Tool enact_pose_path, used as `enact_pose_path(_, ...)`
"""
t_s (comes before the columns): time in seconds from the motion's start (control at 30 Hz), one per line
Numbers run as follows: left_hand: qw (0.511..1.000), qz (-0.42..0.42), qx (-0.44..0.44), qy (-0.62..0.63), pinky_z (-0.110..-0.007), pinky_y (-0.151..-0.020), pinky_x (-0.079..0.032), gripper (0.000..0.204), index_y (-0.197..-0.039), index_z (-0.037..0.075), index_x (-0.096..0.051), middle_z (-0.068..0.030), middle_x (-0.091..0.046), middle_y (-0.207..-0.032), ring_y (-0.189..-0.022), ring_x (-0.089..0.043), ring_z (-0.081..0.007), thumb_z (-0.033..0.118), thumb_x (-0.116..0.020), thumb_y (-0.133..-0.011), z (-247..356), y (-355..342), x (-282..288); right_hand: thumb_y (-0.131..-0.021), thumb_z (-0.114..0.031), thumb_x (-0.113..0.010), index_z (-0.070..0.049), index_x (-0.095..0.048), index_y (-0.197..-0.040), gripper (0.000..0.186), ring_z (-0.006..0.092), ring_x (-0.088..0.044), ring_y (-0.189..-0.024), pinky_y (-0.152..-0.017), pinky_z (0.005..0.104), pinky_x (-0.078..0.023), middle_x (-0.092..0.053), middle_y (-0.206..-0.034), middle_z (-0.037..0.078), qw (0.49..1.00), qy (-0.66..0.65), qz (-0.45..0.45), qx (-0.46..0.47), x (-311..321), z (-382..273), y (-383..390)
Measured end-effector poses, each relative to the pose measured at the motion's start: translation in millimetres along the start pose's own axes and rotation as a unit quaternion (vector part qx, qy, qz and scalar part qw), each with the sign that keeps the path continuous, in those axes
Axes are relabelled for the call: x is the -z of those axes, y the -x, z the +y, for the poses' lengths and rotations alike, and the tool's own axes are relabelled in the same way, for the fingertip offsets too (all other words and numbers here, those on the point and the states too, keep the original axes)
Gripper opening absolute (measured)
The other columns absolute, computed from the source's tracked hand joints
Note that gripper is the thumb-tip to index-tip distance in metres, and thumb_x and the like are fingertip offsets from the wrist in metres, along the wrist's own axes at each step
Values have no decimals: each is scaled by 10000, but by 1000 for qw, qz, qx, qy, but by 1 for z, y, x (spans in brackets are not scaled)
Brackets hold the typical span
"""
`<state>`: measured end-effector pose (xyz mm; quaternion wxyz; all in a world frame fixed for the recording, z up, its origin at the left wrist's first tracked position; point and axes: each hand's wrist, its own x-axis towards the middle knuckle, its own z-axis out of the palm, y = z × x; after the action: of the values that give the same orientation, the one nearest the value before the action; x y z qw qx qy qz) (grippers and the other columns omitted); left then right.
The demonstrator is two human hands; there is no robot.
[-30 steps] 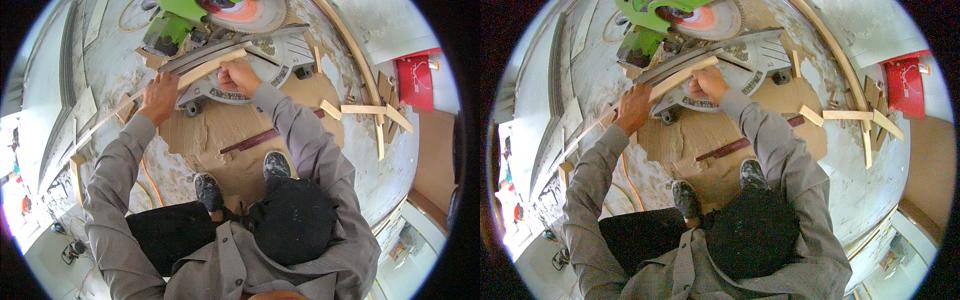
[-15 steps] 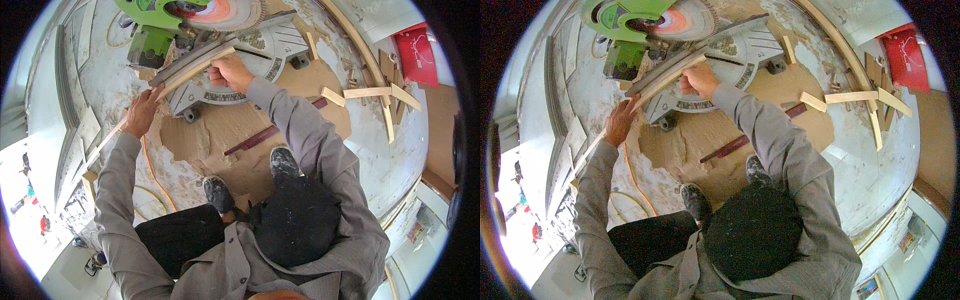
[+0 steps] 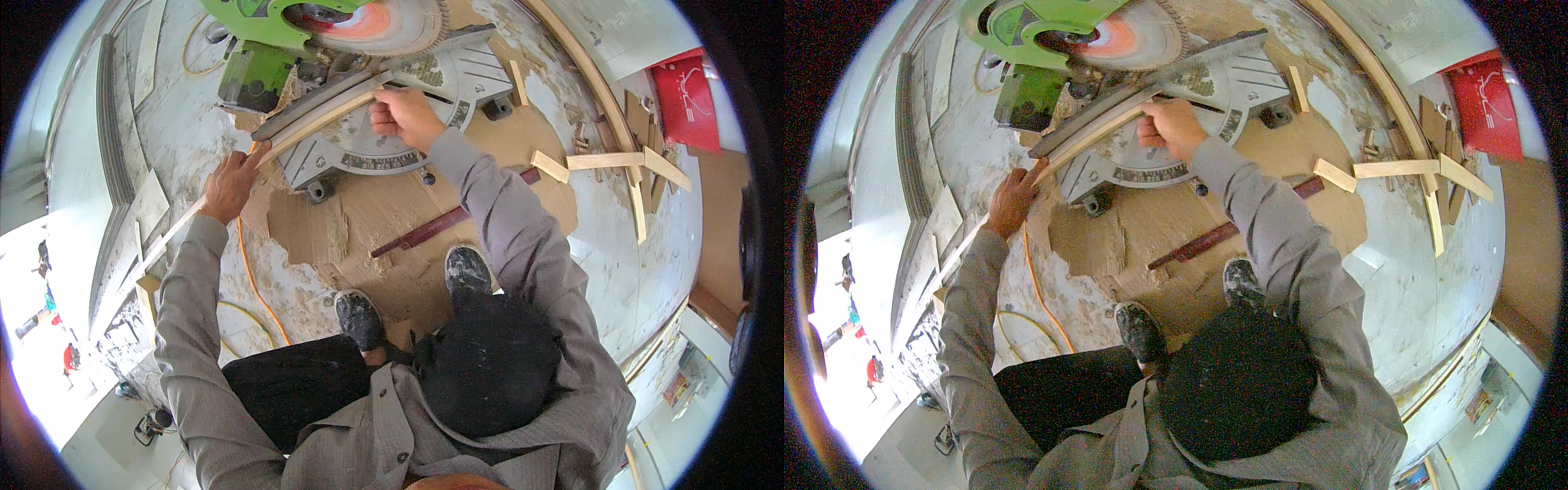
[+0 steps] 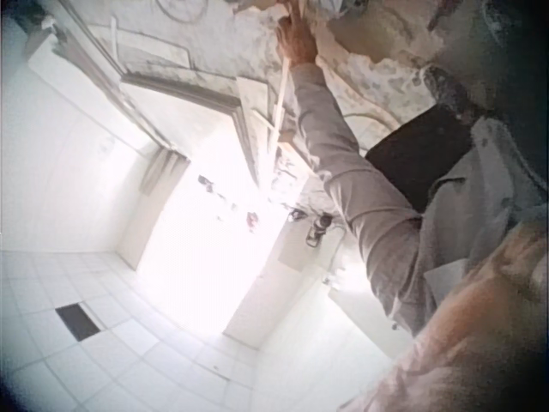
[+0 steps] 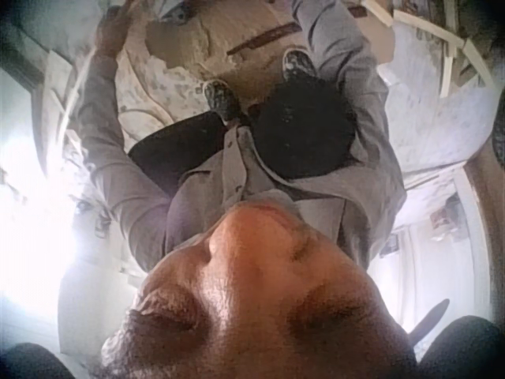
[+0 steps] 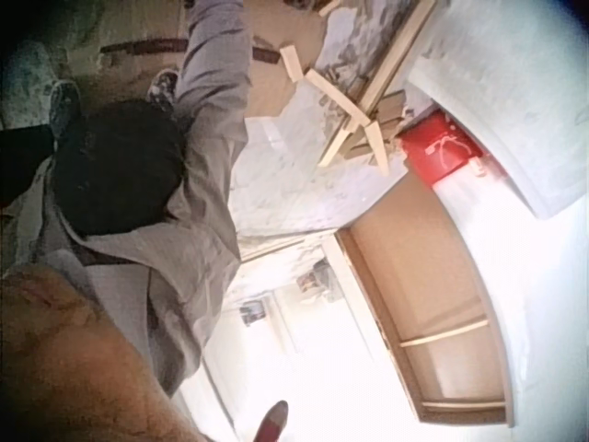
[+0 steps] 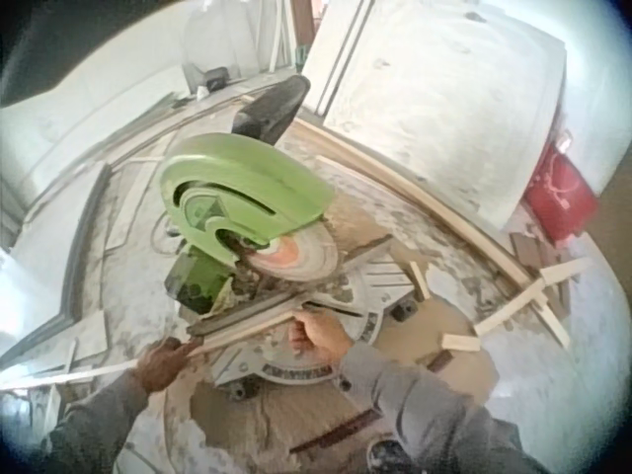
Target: The person measures and marks a wooden strip with a tape measure and pencil, then uses a miter saw to cut the strip. They carry the cut piece to a window area, measure the window frame, and mark the strip again before returning to the saw to make another cut.
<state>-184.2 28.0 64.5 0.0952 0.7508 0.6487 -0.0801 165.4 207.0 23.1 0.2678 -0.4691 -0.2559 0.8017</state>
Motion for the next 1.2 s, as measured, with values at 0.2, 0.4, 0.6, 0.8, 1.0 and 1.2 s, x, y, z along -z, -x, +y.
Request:
enact_pose_path(0.2,1000,-8,-13,-15,-485,-868,-573,683,-1599,358,-366,-129,-626,-1151,-1042,-668,-345,152,-619,-999,-4,-1,-7,-876,-81,-740,174,-493,-1266,527,227,-707,-641,-487,362,-586,-703,-874,183,961,193,36,192,22,-9,-5)
enact_pose_path(0.4,999,-38,-3,-1,-501,-894,-568,766,-1622,359,-323,-172,-628,-1206,-1048,-673,-384,36,-570,-972,19,-14,9,-833,-94,-786,155,-458,-1346,658,260,-756,-795,-508,346,-603,-714,-1075,233,926,283,41,246,16,-8,-6)
enact_pose_path(0.6,1000,8,-16,20,-502,-926,-557,846,-1638,366,-291,-212,-601,-1318,-1069,-671,-415,-42,-530,-935,18,-11,0,-833,-108,-796,161,-392,-1437,775,225,-742,-813,-531,332,-616,-706,-1122,213,945,250,15,209,14,-8,-9)
enact_pose_path(0.8,1000,-11,-8,3,-497,-962,-548,859,-1630,366,-303,-195,-590,-1340,-1121,-649,-411,-32,-566,-915,23,-13,6,-835,-63,-773,177,-370,-1445,770,215,-723,-758,-549,330,-600,-705,-1069,225,964,166,11,205,19,-3,-19)
enact_pose_path(1.0,999,4,-9,48,-486,-978,-527,837,-1629,387,-301,-169,-600,-1272,-1097,-652,-383,70,-653,-939,23,-12,3,-811,-44,-761,198,-462,-1334,649,219,-700,-690,-556,343,-573,-701,-851,183,977,115,23,180,18,-5,-18)
enact_pose_path(1.2,999,-9,-3,53,-488,-967,-531,827,-1630,393,-285,-155,-605,-1245,-1072,-656,-380,152,-697,-954,15,-10,-2,-831,-4,-715,193,-409,-1434,705,173,-690,-744,-671,306,-623,-680,-963,125,957,273,-25,89,32,-29,-19)
